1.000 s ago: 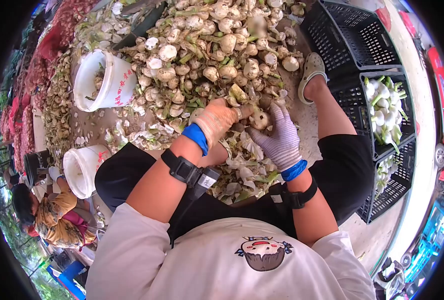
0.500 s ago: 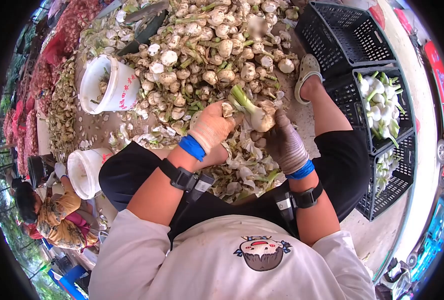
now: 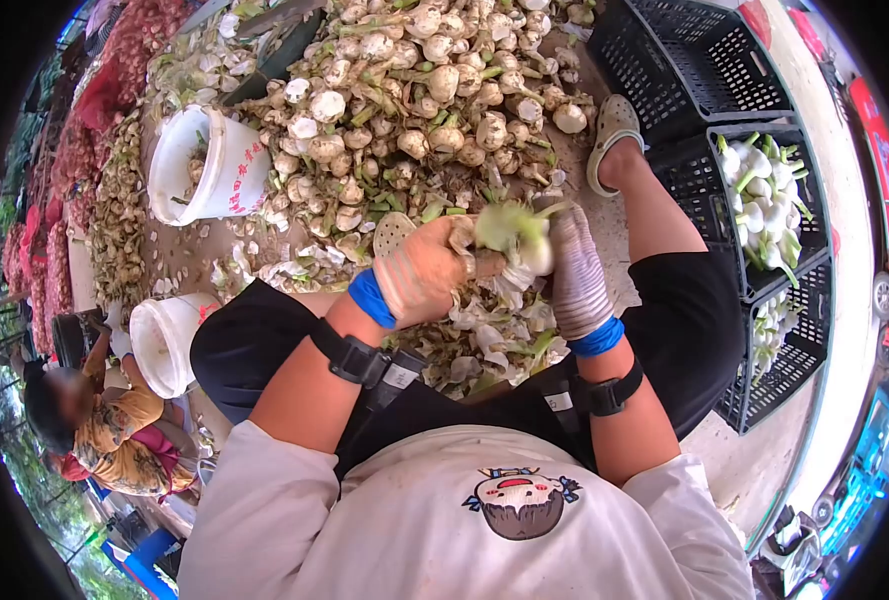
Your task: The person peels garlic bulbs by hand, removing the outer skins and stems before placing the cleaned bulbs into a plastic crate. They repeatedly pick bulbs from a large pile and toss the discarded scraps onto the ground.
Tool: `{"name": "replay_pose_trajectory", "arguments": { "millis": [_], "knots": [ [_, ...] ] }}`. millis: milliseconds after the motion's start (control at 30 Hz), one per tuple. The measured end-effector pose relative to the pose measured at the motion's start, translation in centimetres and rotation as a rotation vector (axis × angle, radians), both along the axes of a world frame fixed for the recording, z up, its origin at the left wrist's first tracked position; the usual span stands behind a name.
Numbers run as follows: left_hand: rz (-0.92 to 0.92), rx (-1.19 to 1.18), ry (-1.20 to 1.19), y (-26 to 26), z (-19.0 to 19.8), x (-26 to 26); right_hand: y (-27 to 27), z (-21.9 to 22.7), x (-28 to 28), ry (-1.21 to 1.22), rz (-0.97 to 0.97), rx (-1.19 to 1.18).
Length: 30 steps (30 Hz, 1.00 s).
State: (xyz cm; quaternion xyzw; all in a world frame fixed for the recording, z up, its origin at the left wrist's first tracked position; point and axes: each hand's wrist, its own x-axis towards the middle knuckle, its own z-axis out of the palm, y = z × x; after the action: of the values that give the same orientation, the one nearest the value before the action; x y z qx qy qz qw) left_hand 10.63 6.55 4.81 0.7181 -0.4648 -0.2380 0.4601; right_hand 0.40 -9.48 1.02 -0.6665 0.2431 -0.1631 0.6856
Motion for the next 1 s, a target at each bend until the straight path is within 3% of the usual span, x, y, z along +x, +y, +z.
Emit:
{"name": "replay_pose_trajectory", "arguments": {
  "millis": [33, 67, 100, 133, 167, 200, 233, 300, 333, 367, 433, 500, 567, 600, 633, 700, 733, 767, 833, 867, 933, 967, 1000],
  "knots": [
    [-0.106, -0.076, -0.143, 0.4, 0.1, 0.3, -1.7, -1.2, -0.8, -0.067, 0.213, 0.585],
    [0.138, -0.147, 0.438, 0.3, -0.1, -0.5, -2.6, -1.4, -1.1, -0.134, 0.426, 1.168],
    [0.14, -0.15, 0.439, 0.6, -3.0, 0.5, -2.7, -1.6, -1.2, -0.131, 0.427, 1.165],
    [0.293, -0.096, 0.673, 1.0, -7.9, 2.4, -2.6, -1.1, -1.1, -0.058, 0.34, 1.242],
    [0.447, -0.036, 0.906, 0.0, -5.9, 3.0, -2.0, 0.0, -0.8, 0.015, 0.249, 1.317],
    [0.514, 0.079, 0.41, 0.2, -3.6, 2.0, -1.0, 1.4, -0.5, 0.191, 0.063, 1.057],
    [0.515, 0.081, 0.41, 0.6, -3.8, 1.9, -1.2, 1.6, -0.3, 0.191, 0.063, 1.059],
    [0.203, 0.315, -0.57, 1.4, -4.5, 1.7, -1.7, 1.7, -0.1, 0.073, 0.421, 1.195],
    [0.175, 0.222, -0.404, 0.3, -0.7, 0.2, -1.3, 1.6, 0.1, 0.061, 0.411, 1.028],
    [0.177, 0.22, -0.404, 0.4, -1.3, 0.2, -0.8, 1.1, 0.3, 0.061, 0.413, 1.025],
    [0.154, 0.39, -0.496, 0.4, -1.9, 0.1, 0.0, 0.0, 0.3, 0.083, 0.131, 0.759],
    [0.144, 0.343, -0.355, 0.2, -0.5, -0.5, -0.3, 0.4, 0.4, 0.084, 0.09, 0.805],
    [0.087, -0.031, -0.159, 0.2, -0.1, -1.0, -0.4, 0.8, 0.4, 0.026, 0.008, 1.026],
    [0.042, -0.142, 0.221, 0.4, -1.2, -1.4, -0.4, -0.5, -0.2, -0.063, 0.026, 0.849],
    [0.042, -0.141, 0.222, 0.5, -2.2, -1.4, -0.6, -0.5, 0.0, -0.063, 0.025, 0.85],
    [-0.108, 0.101, 0.727, 0.6, -3.9, -0.8, -0.9, -0.4, 0.7, -0.067, -0.145, 1.347],
    [-0.182, 0.224, 0.976, 0.4, -3.4, -0.6, -0.9, 0.6, 0.8, -0.002, -0.123, 1.288],
    [-0.263, 0.483, 0.757, 0.1, -2.8, -0.7, -1.0, 0.5, 0.6, -0.001, -0.119, 1.289],
    [-0.358, 0.705, 0.099, -0.5, -1.5, -0.9, -2.1, 0.3, 0.5, -0.088, 0.022, 0.929],
    [-0.178, 0.693, -0.197, 0.0, -2.8, -0.7, -3.8, 0.6, 0.6, -0.232, -0.053, 1.088],
    [0.226, 0.54, -0.454, 0.1, -4.8, 4.0, -8.1, 3.2, 0.3, -0.524, -0.203, 1.314],
    [0.603, 0.565, 0.039, 0.0, -4.0, 6.5, -10.1, 4.9, 0.0, -0.677, -0.278, 1.369],
    [0.846, 0.553, -0.236, 0.7, -4.1, 8.9, -12.5, 3.8, -1.0, -0.748, -0.173, 1.326]
  ]
}}
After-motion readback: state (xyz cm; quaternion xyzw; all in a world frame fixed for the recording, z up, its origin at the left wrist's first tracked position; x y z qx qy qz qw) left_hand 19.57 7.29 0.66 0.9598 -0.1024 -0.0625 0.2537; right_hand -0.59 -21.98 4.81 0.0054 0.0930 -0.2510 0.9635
